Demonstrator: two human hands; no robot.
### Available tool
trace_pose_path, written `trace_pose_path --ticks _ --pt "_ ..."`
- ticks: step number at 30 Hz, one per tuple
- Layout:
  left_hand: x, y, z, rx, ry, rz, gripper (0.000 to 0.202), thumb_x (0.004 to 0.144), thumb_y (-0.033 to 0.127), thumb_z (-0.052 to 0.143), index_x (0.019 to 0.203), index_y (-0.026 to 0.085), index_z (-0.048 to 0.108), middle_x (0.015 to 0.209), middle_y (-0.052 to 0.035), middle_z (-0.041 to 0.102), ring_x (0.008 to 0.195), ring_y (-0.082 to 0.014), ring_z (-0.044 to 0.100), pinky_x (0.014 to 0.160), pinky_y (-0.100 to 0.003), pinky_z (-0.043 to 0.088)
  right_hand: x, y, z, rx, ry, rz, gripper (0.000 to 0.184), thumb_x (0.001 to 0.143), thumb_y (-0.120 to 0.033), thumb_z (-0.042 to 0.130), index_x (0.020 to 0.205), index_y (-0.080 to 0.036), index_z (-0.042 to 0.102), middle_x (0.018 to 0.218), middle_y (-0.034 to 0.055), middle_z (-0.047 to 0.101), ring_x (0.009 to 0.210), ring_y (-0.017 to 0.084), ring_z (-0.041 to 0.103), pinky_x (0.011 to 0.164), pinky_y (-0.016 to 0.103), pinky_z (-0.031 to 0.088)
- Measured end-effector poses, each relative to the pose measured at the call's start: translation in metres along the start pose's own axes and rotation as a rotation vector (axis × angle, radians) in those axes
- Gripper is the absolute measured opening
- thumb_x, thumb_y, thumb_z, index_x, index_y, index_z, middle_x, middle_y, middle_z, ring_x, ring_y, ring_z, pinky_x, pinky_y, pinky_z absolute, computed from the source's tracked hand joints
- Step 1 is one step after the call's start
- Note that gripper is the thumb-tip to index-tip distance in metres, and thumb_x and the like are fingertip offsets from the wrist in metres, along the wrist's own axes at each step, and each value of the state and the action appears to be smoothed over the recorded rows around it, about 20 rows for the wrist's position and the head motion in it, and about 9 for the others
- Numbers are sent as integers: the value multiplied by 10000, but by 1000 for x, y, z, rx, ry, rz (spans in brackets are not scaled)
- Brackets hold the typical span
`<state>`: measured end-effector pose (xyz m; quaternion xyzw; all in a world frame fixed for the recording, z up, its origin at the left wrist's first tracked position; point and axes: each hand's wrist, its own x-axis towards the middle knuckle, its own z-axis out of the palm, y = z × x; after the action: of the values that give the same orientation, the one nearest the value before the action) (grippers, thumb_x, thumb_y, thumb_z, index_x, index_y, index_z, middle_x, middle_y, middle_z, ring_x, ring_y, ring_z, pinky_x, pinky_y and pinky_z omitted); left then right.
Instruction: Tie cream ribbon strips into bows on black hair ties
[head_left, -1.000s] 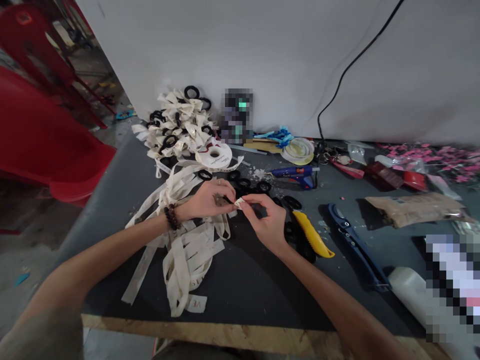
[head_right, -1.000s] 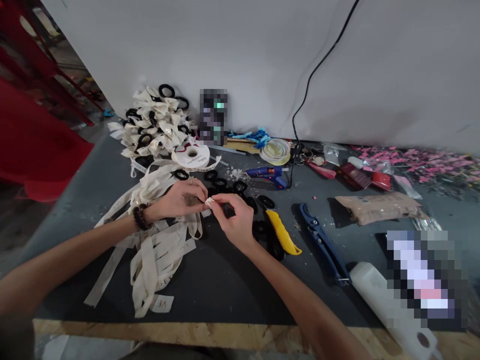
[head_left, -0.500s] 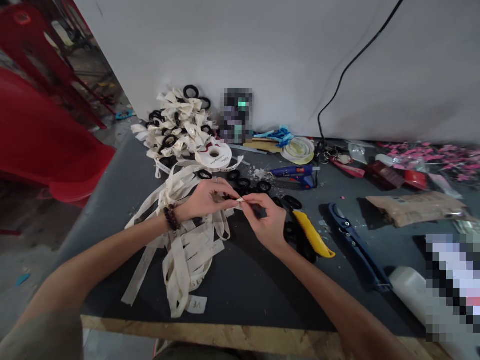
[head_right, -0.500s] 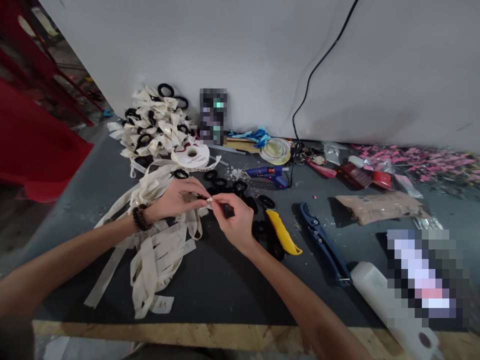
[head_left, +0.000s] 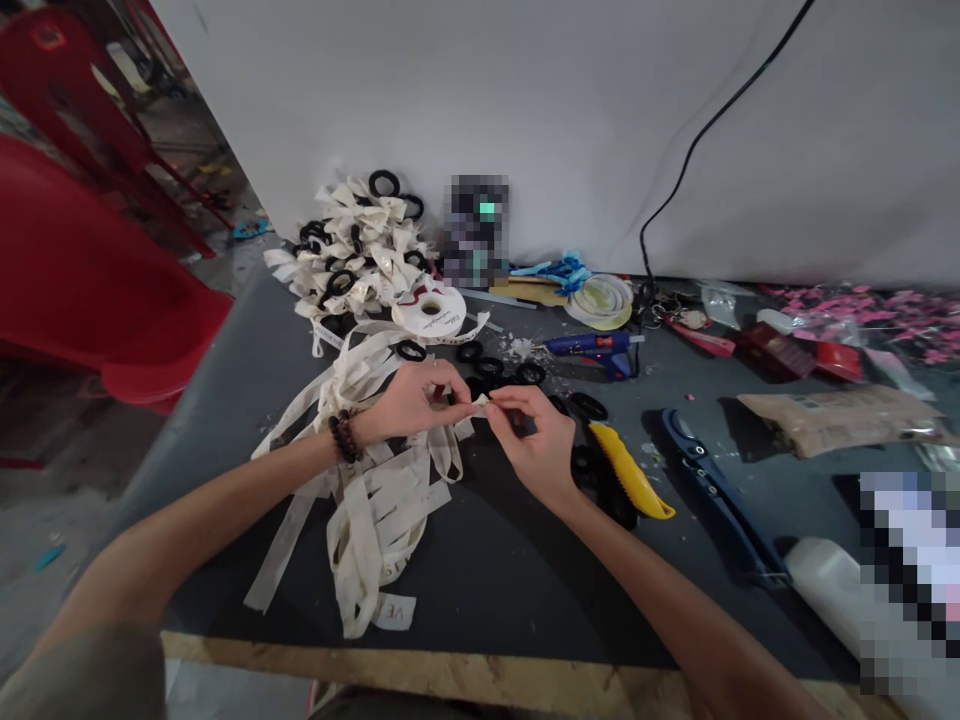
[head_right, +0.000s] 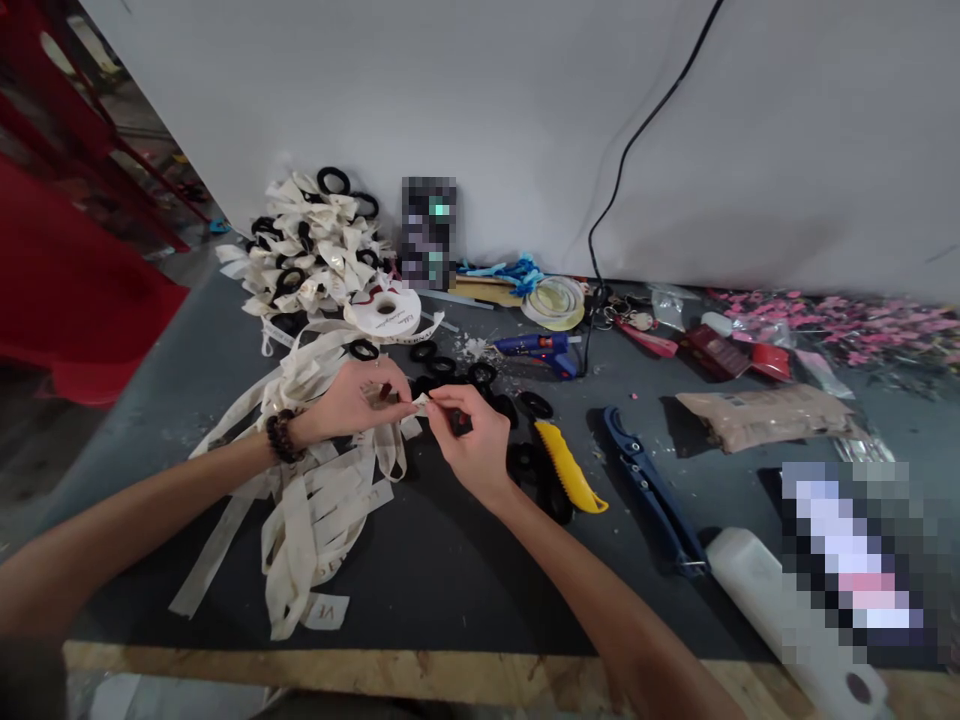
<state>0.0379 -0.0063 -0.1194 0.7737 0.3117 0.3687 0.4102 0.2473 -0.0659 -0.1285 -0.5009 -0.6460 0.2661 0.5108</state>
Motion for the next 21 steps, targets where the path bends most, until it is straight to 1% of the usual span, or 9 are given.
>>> trace_pose_path --ticks 6,9,11,15,18,21 --pt "-1 2 1 -43 -18 -66 275 928 428 781 800 187 740 868 -71 781 702 -142 673 605 -232 539 1 -2 -1 35 -28 14 125 928 -376 777 986 -268 756 879 24 866 739 208 820 668 315 662" --pt "-1 2 1 -46 -43 -81 252 919 411 772 805 191 727 887 -67 776 693 -139 669 623 -241 553 2 -2 -1 62 -68 45 153 915 -395 797 990 -267 757 855 20 860 665 191 789 610 298 640" --pt "-2 2 1 -40 -42 -68 241 921 405 768 814 194 724 893 -65 775 695 -140 670 637 -247 559 1 -2 -1 66 -82 56 145 918 -391 793 986 -268 759 847 19 858 638 185 776 586 294 626" --pt "-1 0 1 -19 -26 -24 230 934 396 767 821 200 722 906 -70 779 743 -154 694 660 -252 567 0 0 0 72 -68 27 95 923 -340 784 984 -272 759 840 15 859 664 190 795 595 288 620" --pt "-1 -1 2 -15 -9 21 218 939 373 757 808 204 714 895 -69 780 754 -160 701 646 -250 561 -1 1 0 72 -57 19 81 926 -322 784 983 -271 757 834 13 858 657 188 795 590 284 619" --pt "-2 -2 3 -13 6 42 221 933 363 761 790 204 703 889 -66 776 764 -160 702 627 -240 554 0 1 0 62 -56 21 94 927 -337 781 986 -268 758 834 15 858 650 187 789 594 287 623"
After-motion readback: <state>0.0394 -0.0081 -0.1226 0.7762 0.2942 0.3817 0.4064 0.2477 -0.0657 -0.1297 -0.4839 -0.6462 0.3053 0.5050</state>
